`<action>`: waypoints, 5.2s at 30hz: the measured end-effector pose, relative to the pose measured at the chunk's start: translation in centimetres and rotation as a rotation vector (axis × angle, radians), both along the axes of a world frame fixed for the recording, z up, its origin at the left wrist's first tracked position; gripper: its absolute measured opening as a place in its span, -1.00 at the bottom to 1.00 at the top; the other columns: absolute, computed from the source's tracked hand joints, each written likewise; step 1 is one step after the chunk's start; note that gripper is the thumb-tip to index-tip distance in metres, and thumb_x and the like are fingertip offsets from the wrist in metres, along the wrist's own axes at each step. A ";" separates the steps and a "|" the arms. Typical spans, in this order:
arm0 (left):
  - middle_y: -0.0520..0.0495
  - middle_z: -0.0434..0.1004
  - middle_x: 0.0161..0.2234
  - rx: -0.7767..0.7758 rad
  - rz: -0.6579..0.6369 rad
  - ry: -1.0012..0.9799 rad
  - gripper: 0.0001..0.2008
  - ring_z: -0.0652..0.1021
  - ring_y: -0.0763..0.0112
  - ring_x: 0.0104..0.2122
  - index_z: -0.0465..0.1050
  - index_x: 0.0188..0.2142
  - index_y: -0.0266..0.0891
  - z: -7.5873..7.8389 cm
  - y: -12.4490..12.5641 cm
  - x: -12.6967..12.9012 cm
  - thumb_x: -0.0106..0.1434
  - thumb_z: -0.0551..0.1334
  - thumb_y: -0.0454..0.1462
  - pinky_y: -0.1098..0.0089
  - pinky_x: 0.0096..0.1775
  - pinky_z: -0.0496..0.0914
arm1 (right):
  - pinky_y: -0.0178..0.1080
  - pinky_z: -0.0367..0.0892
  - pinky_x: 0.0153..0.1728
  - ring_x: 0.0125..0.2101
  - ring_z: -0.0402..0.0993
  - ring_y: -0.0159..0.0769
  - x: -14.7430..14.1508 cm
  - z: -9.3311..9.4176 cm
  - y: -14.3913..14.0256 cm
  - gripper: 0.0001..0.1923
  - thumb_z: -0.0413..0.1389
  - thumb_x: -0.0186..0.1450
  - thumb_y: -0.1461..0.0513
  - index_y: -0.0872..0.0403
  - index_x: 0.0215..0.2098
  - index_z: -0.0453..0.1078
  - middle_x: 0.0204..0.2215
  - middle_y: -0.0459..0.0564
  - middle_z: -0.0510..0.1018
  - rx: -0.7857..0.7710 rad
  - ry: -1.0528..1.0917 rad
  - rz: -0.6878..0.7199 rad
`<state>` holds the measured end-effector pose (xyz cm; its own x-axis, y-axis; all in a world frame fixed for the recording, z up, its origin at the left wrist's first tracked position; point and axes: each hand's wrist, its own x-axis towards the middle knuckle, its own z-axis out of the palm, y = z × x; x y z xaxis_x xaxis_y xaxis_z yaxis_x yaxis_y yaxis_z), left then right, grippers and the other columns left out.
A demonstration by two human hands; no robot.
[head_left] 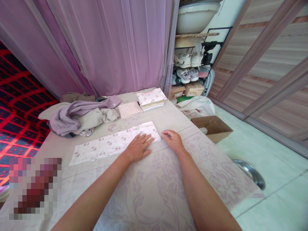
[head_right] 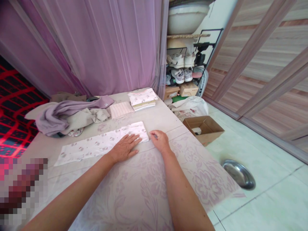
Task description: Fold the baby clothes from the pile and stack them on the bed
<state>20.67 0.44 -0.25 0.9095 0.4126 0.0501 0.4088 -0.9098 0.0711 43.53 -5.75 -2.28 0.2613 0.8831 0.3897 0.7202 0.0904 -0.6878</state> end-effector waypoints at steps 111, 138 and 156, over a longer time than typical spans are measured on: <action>-0.13 0.52 -0.02 -0.118 0.990 -0.193 -0.52 0.52 0.25 -0.05 0.22 0.18 -0.09 4.4 2.6 -7.8 0.26 0.09 -0.33 0.32 -0.09 0.37 | -0.02 0.20 0.07 0.03 0.36 -0.13 -10.6 -2.7 4.1 -0.59 -0.16 0.35 0.16 0.11 0.04 0.35 0.02 0.16 0.48 0.273 -0.186 -0.125; -0.10 0.54 -0.18 -0.120 1.037 -0.461 -0.75 0.51 0.29 -0.18 0.44 -0.15 -0.20 1.6 -0.9 -16.8 0.25 0.11 -0.17 0.34 -0.11 0.35 | 0.00 -0.09 0.18 0.11 0.27 -0.20 -11.4 -1.6 3.2 -0.63 -0.12 0.36 0.21 0.06 0.07 0.34 0.08 0.11 0.43 0.233 -0.409 -0.022; -0.05 0.51 -0.28 -0.096 0.852 -0.359 -0.86 0.46 0.28 -0.23 0.40 -0.21 -0.16 0.7 -2.6 -16.3 0.23 0.14 -0.26 0.30 -0.18 0.26 | -0.23 0.24 -0.05 -0.05 0.42 -0.25 -23.0 5.3 12.0 -0.66 -0.02 0.31 0.21 -0.07 0.00 0.45 -0.06 -0.06 0.56 -0.302 -0.481 0.379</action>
<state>4.41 -2.13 0.43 0.2336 0.9514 0.2008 0.8753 -0.2957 0.3827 20.58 6.30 3.05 -0.2281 0.9677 0.1071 0.9087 0.2511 -0.3334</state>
